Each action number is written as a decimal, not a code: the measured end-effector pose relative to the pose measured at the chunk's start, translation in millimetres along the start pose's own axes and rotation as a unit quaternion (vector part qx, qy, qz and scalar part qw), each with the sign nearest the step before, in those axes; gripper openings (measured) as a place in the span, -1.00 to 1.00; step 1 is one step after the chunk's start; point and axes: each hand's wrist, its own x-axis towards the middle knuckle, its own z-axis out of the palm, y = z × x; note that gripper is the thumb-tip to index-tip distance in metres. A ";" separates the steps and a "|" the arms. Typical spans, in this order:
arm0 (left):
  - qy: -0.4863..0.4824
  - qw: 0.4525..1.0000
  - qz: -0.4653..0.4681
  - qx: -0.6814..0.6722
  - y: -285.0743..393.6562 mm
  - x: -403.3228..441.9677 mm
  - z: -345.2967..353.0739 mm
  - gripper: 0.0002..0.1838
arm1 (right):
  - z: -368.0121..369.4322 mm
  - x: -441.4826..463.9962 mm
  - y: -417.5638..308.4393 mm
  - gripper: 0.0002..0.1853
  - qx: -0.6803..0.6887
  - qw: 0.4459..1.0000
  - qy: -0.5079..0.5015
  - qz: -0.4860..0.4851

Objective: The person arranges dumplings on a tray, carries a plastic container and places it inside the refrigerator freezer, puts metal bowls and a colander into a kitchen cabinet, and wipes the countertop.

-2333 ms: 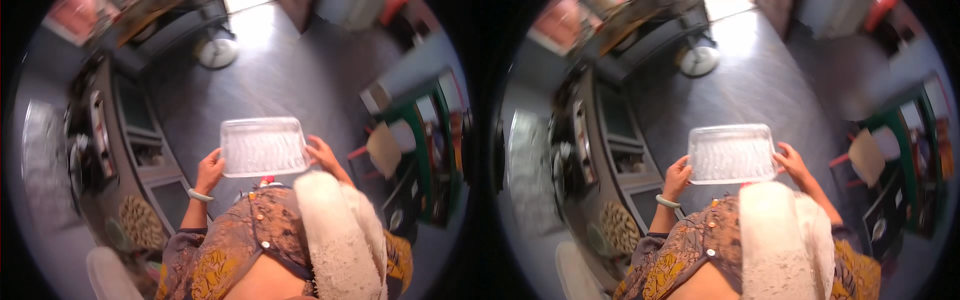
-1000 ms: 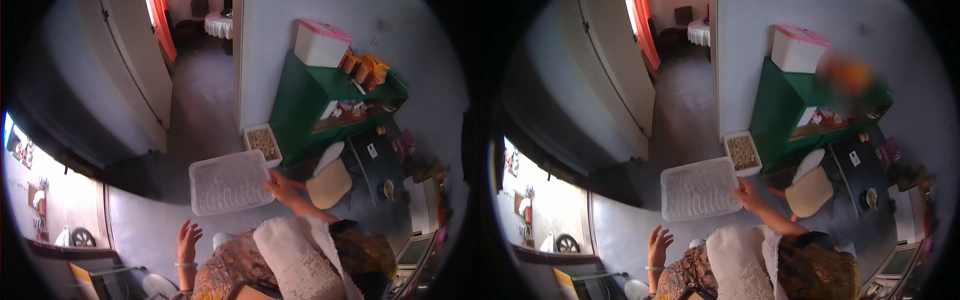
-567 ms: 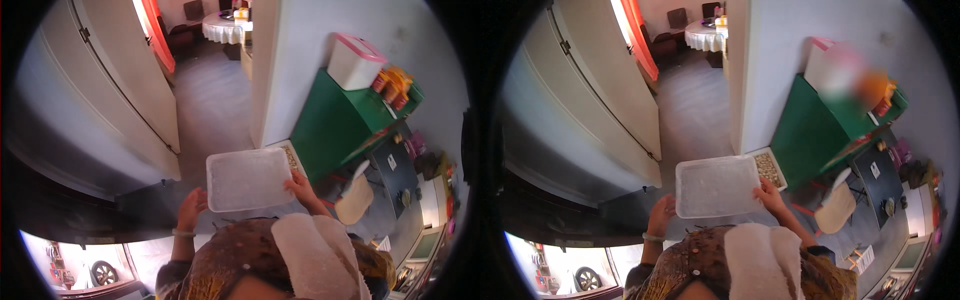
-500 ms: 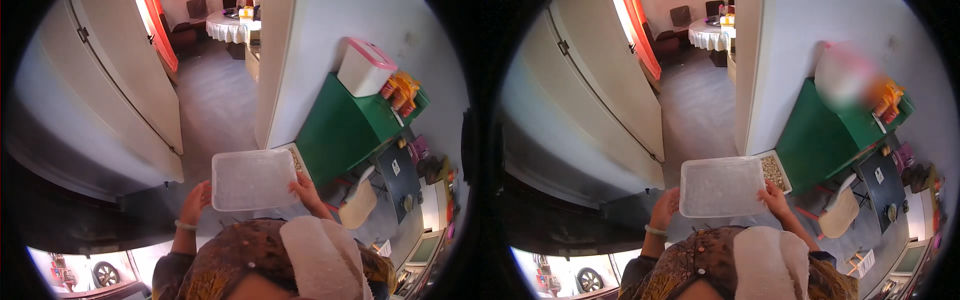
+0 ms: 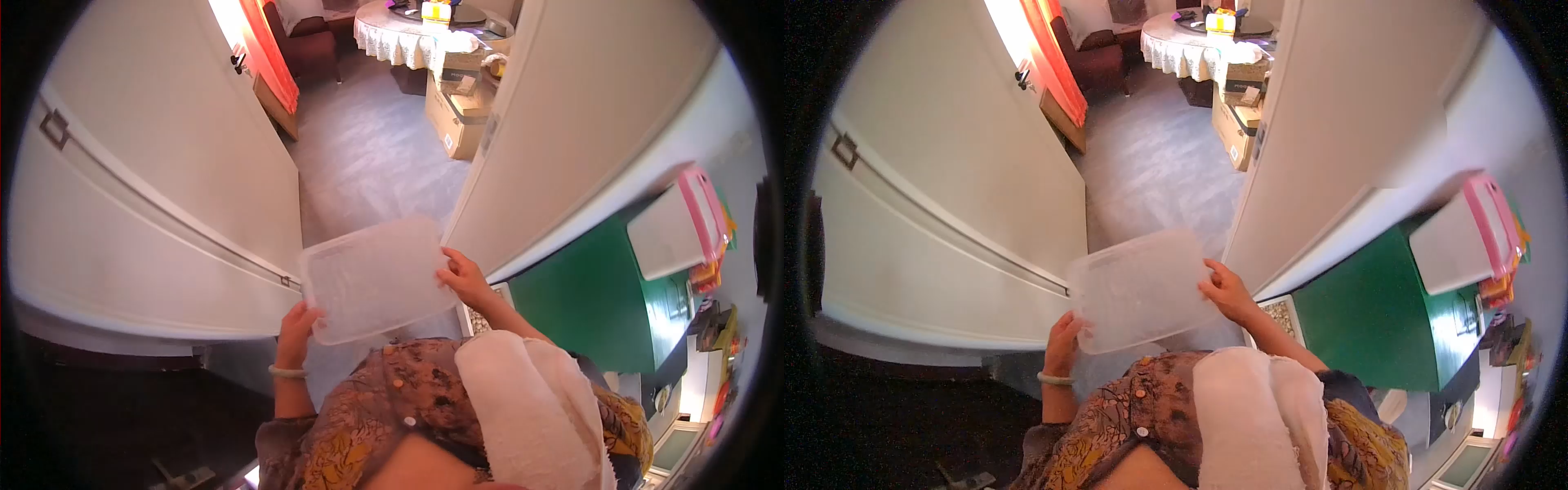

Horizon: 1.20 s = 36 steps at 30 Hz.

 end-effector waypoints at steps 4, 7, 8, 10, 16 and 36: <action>0.105 0.994 0.007 0.000 38.6 54.6 -9.5 -0.65 | 12.9 126.0 -20.5 -0.43 -0.007 0.996 -0.080 -0.033; 0.101 0.994 0.042 -0.031 65.6 123.5 -19.5 -0.63 | 18.6 227.7 -43.3 -0.41 -0.015 0.994 -0.108 -0.011; 0.109 0.992 0.043 -0.037 72.3 154.0 -23.7 -0.62 | 16.3 262.4 -48.0 -0.41 -0.004 0.994 -0.112 -0.012; 0.099 0.994 0.040 -0.031 95.5 210.8 -24.0 -0.63 | 7.6 332.5 -57.1 -0.40 0.016 0.993 -0.120 -0.015; -0.025 0.999 0.044 -0.009 180.3 424.3 20.7 -0.67 | -69.9 478.9 -107.9 -0.41 0.042 0.999 0.006 -0.016; -0.331 0.942 -0.036 0.051 303.6 795.6 351.3 -0.46 | -416.1 637.3 -142.6 -0.54 0.216 0.944 0.226 -0.104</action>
